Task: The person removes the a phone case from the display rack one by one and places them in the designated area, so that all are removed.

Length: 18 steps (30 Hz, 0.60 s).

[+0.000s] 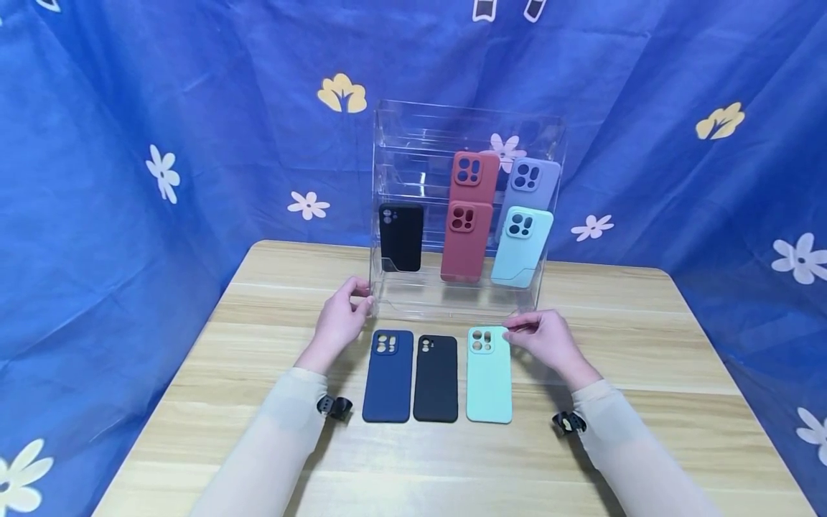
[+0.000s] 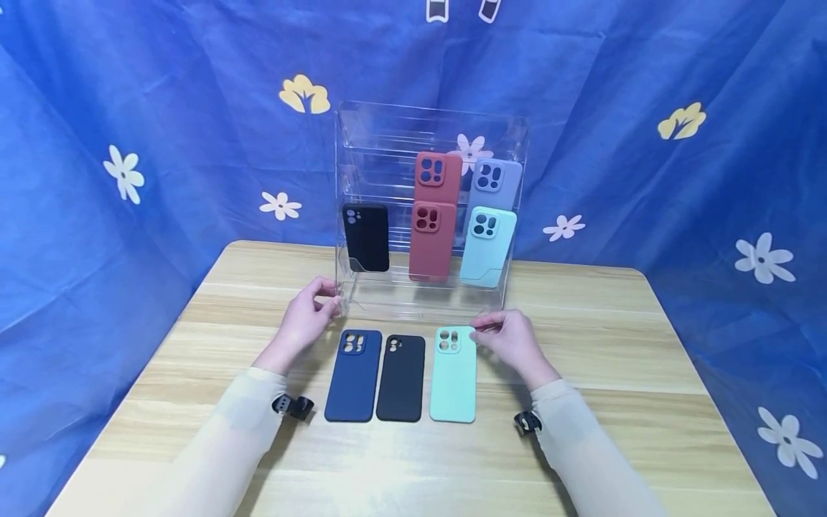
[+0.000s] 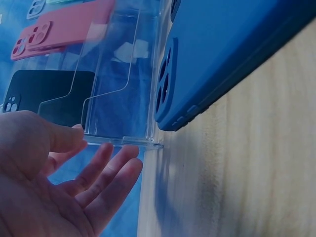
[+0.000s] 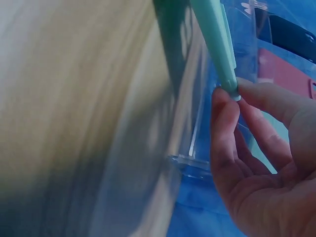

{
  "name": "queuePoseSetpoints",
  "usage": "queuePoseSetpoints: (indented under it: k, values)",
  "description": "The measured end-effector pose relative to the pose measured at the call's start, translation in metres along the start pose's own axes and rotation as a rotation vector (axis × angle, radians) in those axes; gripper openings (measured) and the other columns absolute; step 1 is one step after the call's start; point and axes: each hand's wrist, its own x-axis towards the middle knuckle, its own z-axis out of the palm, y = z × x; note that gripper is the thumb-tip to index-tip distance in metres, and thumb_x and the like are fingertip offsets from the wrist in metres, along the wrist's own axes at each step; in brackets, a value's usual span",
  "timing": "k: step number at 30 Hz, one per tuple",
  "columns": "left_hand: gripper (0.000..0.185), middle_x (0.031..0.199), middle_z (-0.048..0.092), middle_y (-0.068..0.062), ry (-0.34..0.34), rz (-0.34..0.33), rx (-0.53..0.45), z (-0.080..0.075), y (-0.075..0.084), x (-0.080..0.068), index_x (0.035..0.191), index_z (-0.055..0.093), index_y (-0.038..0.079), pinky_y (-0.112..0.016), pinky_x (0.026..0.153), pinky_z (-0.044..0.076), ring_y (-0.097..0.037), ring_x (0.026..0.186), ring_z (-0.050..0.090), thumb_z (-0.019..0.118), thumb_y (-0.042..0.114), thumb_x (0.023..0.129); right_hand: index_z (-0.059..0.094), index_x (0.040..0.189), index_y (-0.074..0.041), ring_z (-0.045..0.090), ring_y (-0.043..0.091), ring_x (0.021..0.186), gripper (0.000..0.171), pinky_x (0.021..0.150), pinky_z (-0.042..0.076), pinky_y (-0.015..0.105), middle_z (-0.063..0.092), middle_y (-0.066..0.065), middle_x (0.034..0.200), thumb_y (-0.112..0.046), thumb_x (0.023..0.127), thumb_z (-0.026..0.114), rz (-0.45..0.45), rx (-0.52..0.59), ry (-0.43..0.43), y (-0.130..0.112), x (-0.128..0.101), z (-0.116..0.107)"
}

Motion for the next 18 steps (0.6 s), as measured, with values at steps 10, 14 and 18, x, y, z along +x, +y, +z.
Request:
queuePoseSetpoints:
  k: [10,14,18]
  values:
    - [0.027,0.134,0.067,-0.015,-0.008,0.001,-0.012,0.0,-0.001,0.002,0.131,0.058,0.011,-0.043,0.079,0.06,-0.032,0.098,0.074,0.059,0.018,0.105,0.08,0.105,-0.002,0.07,0.008,0.072,0.02,0.062,0.057,0.023,0.077,0.019,0.108,-0.006,0.085,0.082,0.053,-0.042,0.046,0.002,0.001,0.012]
    - [0.026,0.133,0.067,-0.016,-0.004,0.015,-0.015,0.001,-0.002,0.003,0.13,0.058,0.01,-0.044,0.08,0.06,-0.033,0.097,0.074,0.059,0.017,0.105,0.08,0.103,-0.003,0.071,0.012,0.076,0.018,0.064,0.056,0.021,0.077,0.018,0.107,-0.006,0.085,0.082,0.057,-0.067,0.058,0.003,0.002,0.015]
    - [0.026,0.132,0.068,-0.016,-0.002,0.021,-0.014,0.001,-0.002,0.003,0.129,0.059,0.01,-0.045,0.081,0.06,-0.033,0.096,0.074,0.06,0.017,0.104,0.08,0.1,-0.001,0.073,0.017,0.079,0.015,0.067,0.058,0.02,0.078,0.017,0.1,-0.003,0.085,0.081,0.025,-0.142,0.073,0.005,0.001,0.019]
